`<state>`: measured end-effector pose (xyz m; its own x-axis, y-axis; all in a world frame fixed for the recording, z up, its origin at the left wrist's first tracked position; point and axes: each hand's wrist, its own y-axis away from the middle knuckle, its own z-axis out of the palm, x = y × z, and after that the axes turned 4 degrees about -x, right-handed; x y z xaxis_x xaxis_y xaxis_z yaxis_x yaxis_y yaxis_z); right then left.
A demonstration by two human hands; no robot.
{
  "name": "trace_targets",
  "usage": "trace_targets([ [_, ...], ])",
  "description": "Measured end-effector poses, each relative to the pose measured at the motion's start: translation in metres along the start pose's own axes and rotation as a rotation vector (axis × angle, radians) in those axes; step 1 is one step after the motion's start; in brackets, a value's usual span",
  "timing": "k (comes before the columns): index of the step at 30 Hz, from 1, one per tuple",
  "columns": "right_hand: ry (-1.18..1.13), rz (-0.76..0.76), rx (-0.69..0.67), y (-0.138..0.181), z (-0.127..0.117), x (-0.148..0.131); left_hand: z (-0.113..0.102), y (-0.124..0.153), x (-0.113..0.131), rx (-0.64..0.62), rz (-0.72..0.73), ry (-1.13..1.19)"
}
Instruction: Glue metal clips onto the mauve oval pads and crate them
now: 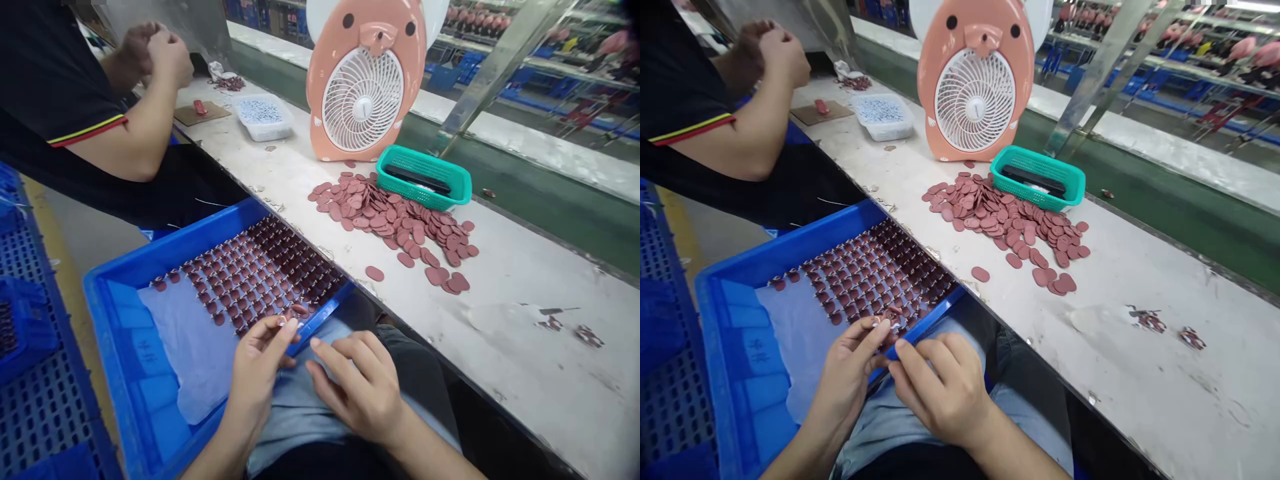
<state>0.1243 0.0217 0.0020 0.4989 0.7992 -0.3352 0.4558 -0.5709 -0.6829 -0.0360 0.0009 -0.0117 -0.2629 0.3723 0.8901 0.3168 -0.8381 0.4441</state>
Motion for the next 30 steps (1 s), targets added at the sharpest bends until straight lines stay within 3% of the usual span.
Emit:
trace_targets([
  [3,-0.017,-0.023,-0.007,0.009,-0.013,-0.001,-0.047,-0.017,-0.006,0.126,-0.019,-0.21],
  [7,0.042,0.075,-0.025,0.03,-0.023,0.008,-0.122,-0.049,-0.016,0.26,-0.071,-0.646],
  [10,0.069,0.128,-0.037,0.045,-0.026,0.015,-0.153,-0.069,-0.022,0.233,-0.137,-0.973],
  [17,0.073,0.181,-0.019,0.057,-0.031,0.02,-0.153,-0.095,-0.039,0.094,-0.202,-1.329],
  [30,0.107,0.176,-0.011,0.07,-0.035,0.025,-0.161,-0.112,-0.054,0.077,-0.253,-1.432],
])
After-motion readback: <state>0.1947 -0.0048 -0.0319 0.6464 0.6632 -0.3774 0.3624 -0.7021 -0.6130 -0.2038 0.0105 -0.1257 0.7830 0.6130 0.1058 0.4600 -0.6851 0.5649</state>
